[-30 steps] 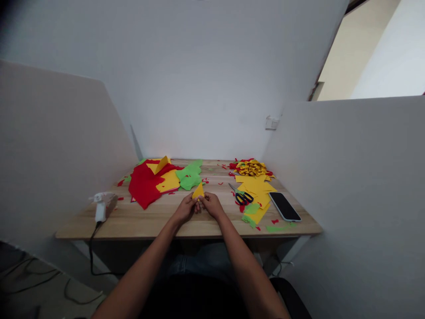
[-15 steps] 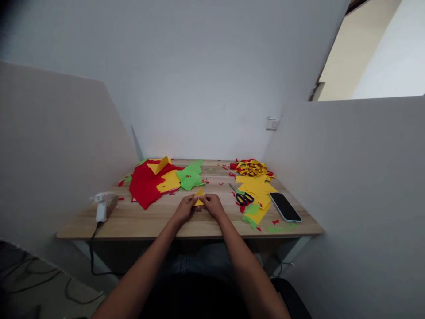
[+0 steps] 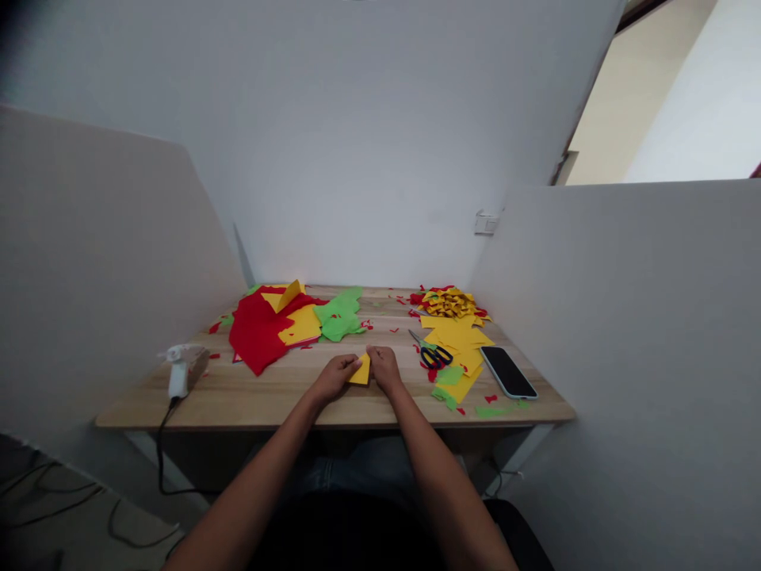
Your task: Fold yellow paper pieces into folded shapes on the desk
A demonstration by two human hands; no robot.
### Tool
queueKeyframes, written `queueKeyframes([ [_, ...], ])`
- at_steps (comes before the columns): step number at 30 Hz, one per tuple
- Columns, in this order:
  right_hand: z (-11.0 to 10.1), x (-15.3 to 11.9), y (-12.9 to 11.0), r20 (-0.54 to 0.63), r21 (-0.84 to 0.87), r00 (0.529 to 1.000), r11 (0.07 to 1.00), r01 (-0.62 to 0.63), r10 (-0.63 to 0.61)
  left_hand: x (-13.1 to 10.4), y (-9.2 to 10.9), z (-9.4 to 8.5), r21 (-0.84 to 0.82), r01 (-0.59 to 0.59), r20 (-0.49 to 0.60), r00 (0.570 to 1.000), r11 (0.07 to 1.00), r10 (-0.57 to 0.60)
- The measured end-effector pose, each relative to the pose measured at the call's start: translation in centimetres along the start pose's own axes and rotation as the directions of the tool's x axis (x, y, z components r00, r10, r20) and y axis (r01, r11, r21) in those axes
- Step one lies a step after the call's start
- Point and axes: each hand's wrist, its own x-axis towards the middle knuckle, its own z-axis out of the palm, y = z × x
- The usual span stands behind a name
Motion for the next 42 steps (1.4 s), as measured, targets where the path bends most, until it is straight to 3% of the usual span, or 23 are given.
queueKeyframes([
  [5,-0.1,0.1,0.1,-0.048,-0.043,0.998,0.999,0.032,-0.034,0.1,-0.6,0.1,-0.049,0.017,-0.01,1.0,0.999,-0.018],
  [11,-0.1,0.0,-0.4,0.035,-0.068,0.987,0.985,0.157,-0.154,0.1,-0.3,0.0,0.024,-0.012,-0.083,0.996,1.0,0.014],
  [17,-0.1,0.0,0.0,0.019,-0.057,0.995,0.994,0.096,-0.095,-0.1,0.4,0.0,0.002,-0.002,-0.054,0.999,1.0,0.003],
  [30,-0.1,0.2,0.1,0.044,-0.102,0.984,0.979,0.176,-0.172,-0.1,0.0,0.0,-0.042,0.018,-0.035,0.999,0.999,-0.019],
  [37,0.0,0.1,0.1,0.041,-0.065,0.996,0.994,0.086,-0.083,-0.1,0.2,0.0,-0.062,0.024,-0.009,1.0,0.998,-0.024],
  [40,0.0,0.0,0.4,0.076,-0.111,0.991,0.987,0.114,-0.106,0.0,-0.1,0.1,-0.057,0.015,-0.025,1.0,0.998,-0.017],
  [42,0.0,0.0,0.4,0.04,-0.162,0.994,0.981,0.108,-0.103,0.0,-0.1,0.1,-0.057,0.014,-0.028,0.999,0.998,-0.016],
])
